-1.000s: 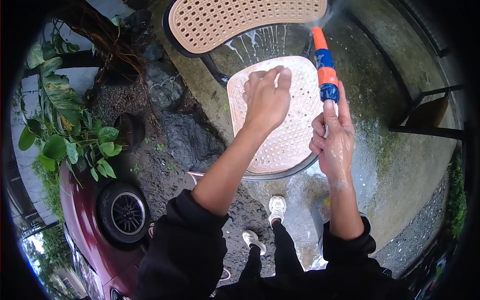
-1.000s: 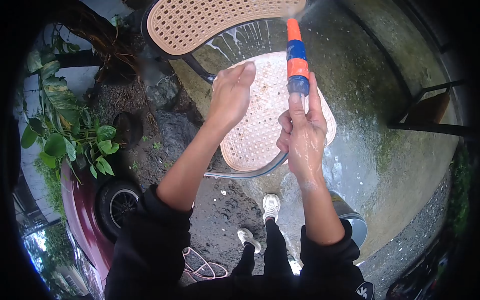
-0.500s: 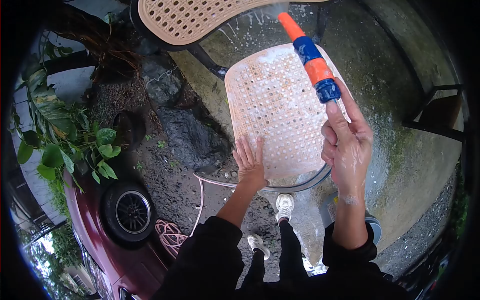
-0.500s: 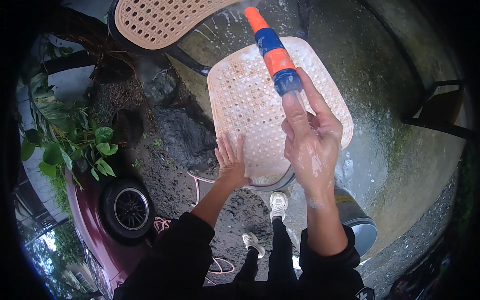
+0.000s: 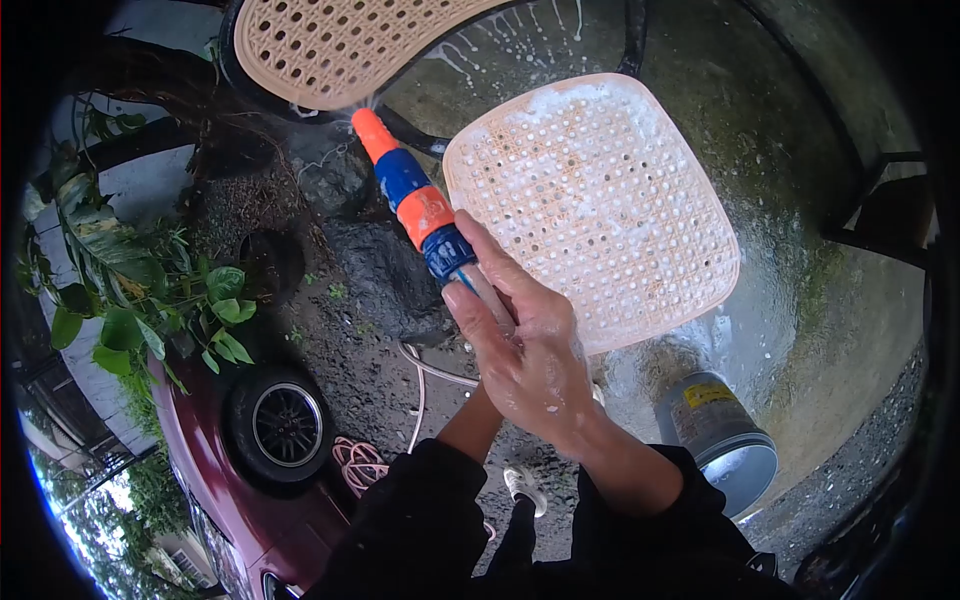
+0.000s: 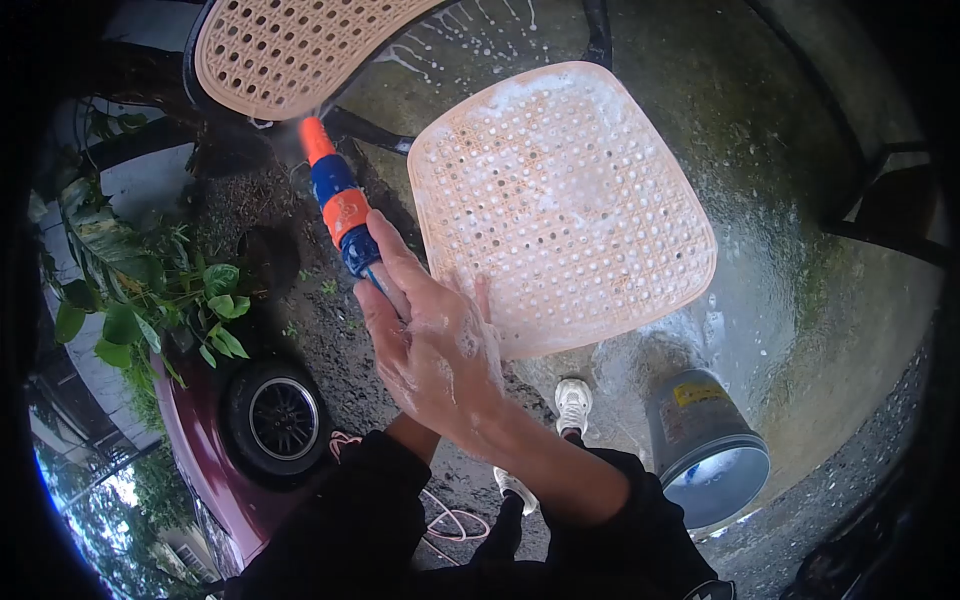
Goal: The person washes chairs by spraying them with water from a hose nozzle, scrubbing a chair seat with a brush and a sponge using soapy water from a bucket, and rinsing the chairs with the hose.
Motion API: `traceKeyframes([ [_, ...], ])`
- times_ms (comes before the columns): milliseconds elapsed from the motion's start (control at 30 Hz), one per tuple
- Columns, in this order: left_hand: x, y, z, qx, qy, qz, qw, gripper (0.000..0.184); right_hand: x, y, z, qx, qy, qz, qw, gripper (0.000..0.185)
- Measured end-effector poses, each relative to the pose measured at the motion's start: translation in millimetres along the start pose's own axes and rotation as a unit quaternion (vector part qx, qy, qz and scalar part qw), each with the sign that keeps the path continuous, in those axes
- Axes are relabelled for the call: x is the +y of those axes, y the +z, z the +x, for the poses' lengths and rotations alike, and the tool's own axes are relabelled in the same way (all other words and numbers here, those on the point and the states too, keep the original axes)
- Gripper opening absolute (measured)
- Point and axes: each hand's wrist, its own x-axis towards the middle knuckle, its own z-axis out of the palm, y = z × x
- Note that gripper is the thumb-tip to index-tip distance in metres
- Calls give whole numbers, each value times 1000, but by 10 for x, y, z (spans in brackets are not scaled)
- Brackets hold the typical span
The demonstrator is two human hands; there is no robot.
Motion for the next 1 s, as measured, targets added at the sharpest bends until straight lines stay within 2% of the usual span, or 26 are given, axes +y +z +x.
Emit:
traceKeyframes([
  [133,-68,24,-89,7,-7,20,1000,107,-9,20,-63,9,-36,-5,999,48],
  [267,-120,50,-125,6,-15,36,999,105,-135,143,-119,34,-137,45,989,57],
  [300,-133,56,-118,11,-13,40,999,104,-173,143,-118,43,-184,-18,982,57],
  [400,-137,58,-94,16,-20,52,998,103,-202,172,-153,42,-205,-84,974,57],
  [500,-66,108,-26,28,-20,59,998,101,-161,143,-140,36,-153,-54,986,57],
  [567,16,187,70,63,-9,67,996,100,-131,36,-61,147,-173,-17,974,56],
  [600,61,242,118,87,-6,74,993,100,-168,-53,-63,179,-124,119,969,55],
  [667,96,210,139,74,0,57,996,99,-217,-245,-41,259,-72,281,921,54],
  [733,86,-122,142,-20,11,10,1000,104,-106,-410,-28,318,-43,223,920,56],
  [767,81,-256,134,-117,22,-37,992,109,-70,-417,-47,307,-37,220,925,56],
  [800,67,-232,122,-116,23,-37,992,109,-81,-405,-65,296,-31,217,930,56],
  [867,61,-166,113,-46,26,-77,996,100,-184,-253,-160,237,-24,264,935,55],
  [900,66,-159,132,-37,30,-77,996,100,-90,-159,-165,207,-62,198,956,52],
  [933,75,-120,118,3,21,4,1000,94,-56,-69,-152,181,-104,134,969,49],
  [1000,112,-100,46,80,-3,163,983,81,-126,-3,-244,65,-53,-15,996,50],
])
